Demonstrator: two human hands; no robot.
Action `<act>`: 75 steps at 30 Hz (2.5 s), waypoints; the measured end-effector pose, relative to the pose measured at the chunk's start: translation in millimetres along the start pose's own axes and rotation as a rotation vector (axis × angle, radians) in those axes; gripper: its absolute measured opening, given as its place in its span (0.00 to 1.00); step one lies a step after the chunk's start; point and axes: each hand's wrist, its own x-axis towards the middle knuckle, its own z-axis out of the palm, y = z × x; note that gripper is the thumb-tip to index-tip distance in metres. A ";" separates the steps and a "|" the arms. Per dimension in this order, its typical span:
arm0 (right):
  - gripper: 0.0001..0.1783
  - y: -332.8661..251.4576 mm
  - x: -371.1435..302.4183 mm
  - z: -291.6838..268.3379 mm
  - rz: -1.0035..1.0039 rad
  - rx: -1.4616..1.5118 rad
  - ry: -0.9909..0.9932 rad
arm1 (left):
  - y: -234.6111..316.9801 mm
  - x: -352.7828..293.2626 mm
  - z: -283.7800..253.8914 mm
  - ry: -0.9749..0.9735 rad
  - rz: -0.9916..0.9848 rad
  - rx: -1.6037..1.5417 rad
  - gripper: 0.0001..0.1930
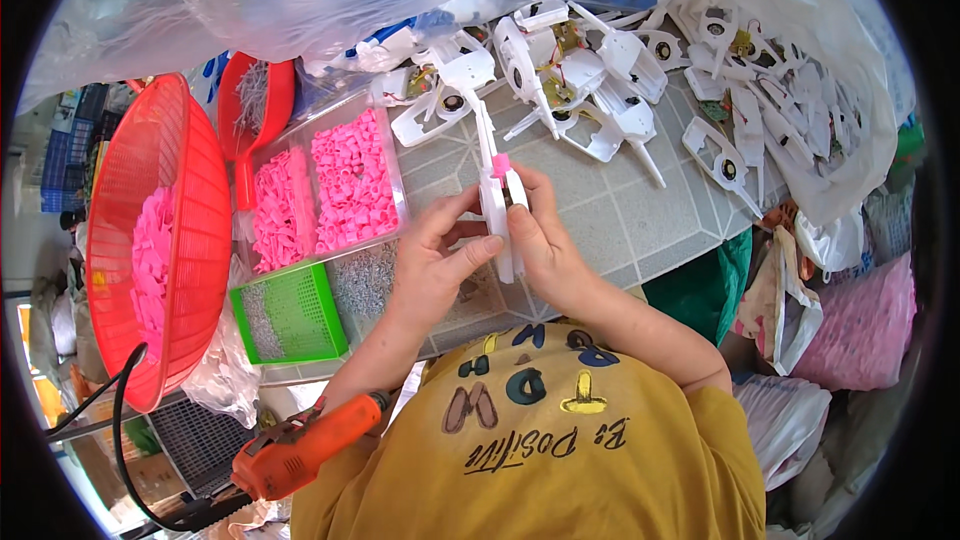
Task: Assembling small toy walkie-talkie components by attaching pink pieces and screws.
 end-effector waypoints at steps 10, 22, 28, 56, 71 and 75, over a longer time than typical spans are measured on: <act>0.30 2.1 -3.9 -0.8 0.055 0.201 -0.014 | 2.1 -3.2 6.2 0.008 0.082 0.153 0.31; 0.31 9.8 -3.9 -2.3 0.023 0.161 -0.012 | 6.5 -5.0 7.7 -0.001 0.094 0.220 0.30; 0.32 11.1 -4.5 -2.8 0.031 0.101 -0.007 | 7.4 -9.6 19.9 0.083 0.103 0.299 0.30; 0.16 -6.0 -2.0 -10.1 -0.035 0.157 0.128 | 5.5 -13.0 30.0 0.193 0.729 0.995 0.35; 0.25 -17.4 -0.2 -37.3 0.033 0.420 -0.024 | -0.5 -13.7 25.2 0.203 0.290 0.643 0.21; 0.26 -19.3 2.8 -34.9 -0.035 0.394 -0.055 | -5.1 -12.5 24.7 0.213 0.388 0.694 0.23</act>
